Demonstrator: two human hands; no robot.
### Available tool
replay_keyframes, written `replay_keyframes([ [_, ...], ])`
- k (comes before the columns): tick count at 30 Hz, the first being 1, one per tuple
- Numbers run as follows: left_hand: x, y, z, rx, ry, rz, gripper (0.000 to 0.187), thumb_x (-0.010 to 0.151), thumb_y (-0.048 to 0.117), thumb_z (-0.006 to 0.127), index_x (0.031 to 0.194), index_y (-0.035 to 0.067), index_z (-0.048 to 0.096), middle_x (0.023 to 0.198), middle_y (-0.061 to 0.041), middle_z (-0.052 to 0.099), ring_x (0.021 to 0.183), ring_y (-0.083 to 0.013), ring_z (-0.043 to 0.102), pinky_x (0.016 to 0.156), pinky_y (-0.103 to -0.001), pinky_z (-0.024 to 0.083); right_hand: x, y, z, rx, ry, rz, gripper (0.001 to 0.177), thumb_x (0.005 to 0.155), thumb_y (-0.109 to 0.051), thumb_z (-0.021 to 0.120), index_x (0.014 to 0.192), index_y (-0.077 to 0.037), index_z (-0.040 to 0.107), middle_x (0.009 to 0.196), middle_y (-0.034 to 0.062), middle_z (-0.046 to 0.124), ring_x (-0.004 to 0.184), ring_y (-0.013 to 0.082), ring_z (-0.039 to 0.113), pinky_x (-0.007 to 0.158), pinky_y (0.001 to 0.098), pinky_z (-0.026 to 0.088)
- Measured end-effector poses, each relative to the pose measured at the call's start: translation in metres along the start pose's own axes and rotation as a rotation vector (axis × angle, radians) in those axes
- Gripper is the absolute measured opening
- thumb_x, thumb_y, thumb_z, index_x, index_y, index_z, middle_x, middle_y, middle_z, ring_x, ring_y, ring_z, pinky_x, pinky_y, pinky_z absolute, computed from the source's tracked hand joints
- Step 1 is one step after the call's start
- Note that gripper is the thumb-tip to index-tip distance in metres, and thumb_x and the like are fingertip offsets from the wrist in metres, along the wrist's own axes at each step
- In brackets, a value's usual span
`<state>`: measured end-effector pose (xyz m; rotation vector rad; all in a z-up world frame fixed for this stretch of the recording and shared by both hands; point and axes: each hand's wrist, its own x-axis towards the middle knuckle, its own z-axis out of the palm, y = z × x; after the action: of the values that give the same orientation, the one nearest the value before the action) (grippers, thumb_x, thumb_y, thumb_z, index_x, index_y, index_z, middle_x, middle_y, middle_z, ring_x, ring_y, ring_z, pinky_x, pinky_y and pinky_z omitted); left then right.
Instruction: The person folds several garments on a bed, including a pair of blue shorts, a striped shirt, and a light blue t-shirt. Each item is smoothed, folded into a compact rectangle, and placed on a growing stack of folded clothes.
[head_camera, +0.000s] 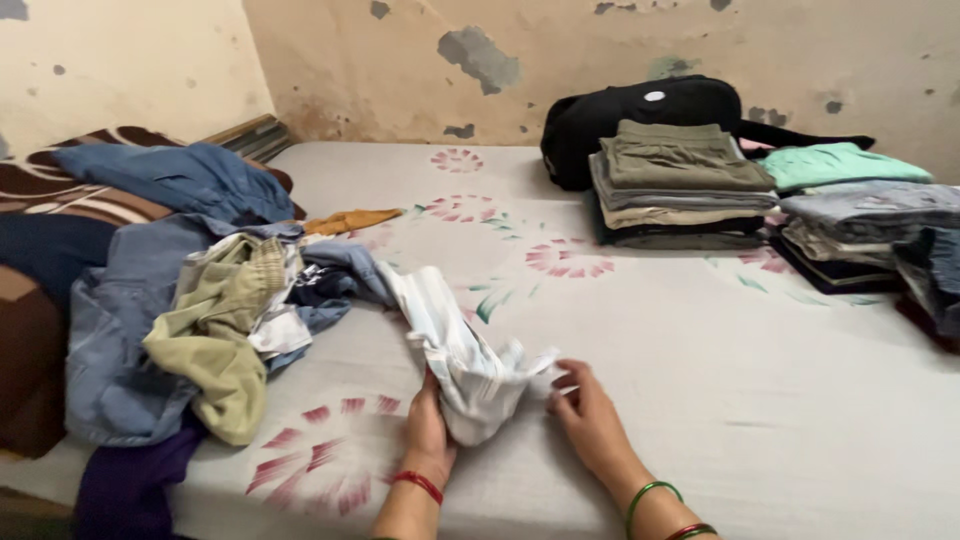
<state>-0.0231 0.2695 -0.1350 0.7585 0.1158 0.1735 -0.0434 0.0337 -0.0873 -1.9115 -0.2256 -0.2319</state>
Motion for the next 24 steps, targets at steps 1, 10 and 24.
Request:
replay_keyframes([
  [1,-0.002,0.003,0.001,-0.039,-0.025,-0.029,0.056,0.101,0.042,0.048,0.14,0.003,0.058,0.135,-0.008,0.067,0.123,-0.022,0.062,0.104,-0.035,0.048,0.001,-0.001,-0.001,0.003,0.029,0.039,0.046,0.091,-0.004,0.058,0.136,-0.011,0.051,0.118,0.0062,0.066,0.085,0.0188,0.072,0.082,0.0313,0.056],
  [10,-0.032,0.02,0.002,-0.161,-0.044,-0.071,0.052,0.103,0.041,0.046,0.14,0.008,0.058,0.132,-0.007,0.065,0.121,-0.0231,0.06,0.105,-0.038,0.046,-0.001,0.004,-0.005,-0.117,-0.004,-0.069,0.054,0.083,0.011,0.051,0.13,-0.012,0.064,0.116,0.0078,0.07,0.094,0.0221,0.067,0.086,0.032,0.053],
  [24,-0.127,0.112,0.013,1.074,0.234,0.851,0.032,0.095,0.018,0.066,0.124,0.005,0.062,0.127,-0.011,0.068,0.123,-0.0255,0.062,0.106,-0.037,0.046,-0.02,-0.036,-0.003,-0.435,-0.25,-0.346,0.048,0.073,-0.005,0.075,0.12,-0.018,0.071,0.106,0.0072,0.068,0.104,0.0292,0.06,0.093,0.0395,0.048],
])
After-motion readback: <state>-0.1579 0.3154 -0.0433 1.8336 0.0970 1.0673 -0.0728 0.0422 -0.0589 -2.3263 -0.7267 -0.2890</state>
